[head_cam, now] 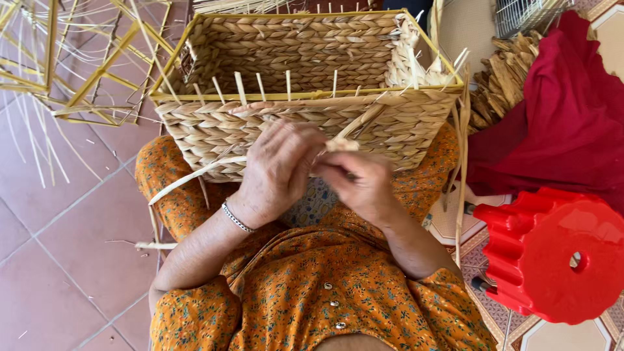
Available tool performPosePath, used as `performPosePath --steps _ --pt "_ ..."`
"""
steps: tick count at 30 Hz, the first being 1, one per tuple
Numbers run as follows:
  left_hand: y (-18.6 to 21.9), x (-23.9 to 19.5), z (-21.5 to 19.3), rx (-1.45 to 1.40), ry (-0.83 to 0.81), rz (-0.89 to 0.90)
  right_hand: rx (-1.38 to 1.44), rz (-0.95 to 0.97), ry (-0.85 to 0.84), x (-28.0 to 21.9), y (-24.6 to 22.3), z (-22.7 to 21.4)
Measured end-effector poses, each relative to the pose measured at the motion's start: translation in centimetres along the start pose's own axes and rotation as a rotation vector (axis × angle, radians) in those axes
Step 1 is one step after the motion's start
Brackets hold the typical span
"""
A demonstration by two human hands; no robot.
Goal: The person weaves a rectangular basket by hand, interlacing dried palm strips through a vertical frame. They repeatedly thread, pull, and tuck the strips to build up the basket walls.
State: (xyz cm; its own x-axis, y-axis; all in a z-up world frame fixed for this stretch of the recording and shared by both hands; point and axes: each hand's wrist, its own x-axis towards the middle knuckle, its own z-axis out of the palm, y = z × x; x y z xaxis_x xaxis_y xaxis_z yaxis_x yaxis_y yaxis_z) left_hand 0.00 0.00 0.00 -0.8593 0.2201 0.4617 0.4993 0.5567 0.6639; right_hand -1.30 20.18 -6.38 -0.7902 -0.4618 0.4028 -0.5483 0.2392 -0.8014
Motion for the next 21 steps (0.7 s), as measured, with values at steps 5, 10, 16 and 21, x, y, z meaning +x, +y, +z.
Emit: performPosePath --steps 5,10,16,21 --pt "-0.5 1.7 0.9 0.021 0.064 0.037 -0.400 -0.047 0.394 2.5 1.5 -6.1" --pt "-0.7 3.7 2.8 0.052 0.057 0.020 -0.437 -0.126 0.244 3.6 2.3 -6.3" --pt "-0.8 4.2 3.7 0.175 0.108 0.160 -0.534 -0.246 0.311 3.9 3.6 -6.1" --pt "-1.1 4.3 5.0 0.214 0.084 0.256 -0.577 -0.270 0.312 2.3 3.6 -5.8"
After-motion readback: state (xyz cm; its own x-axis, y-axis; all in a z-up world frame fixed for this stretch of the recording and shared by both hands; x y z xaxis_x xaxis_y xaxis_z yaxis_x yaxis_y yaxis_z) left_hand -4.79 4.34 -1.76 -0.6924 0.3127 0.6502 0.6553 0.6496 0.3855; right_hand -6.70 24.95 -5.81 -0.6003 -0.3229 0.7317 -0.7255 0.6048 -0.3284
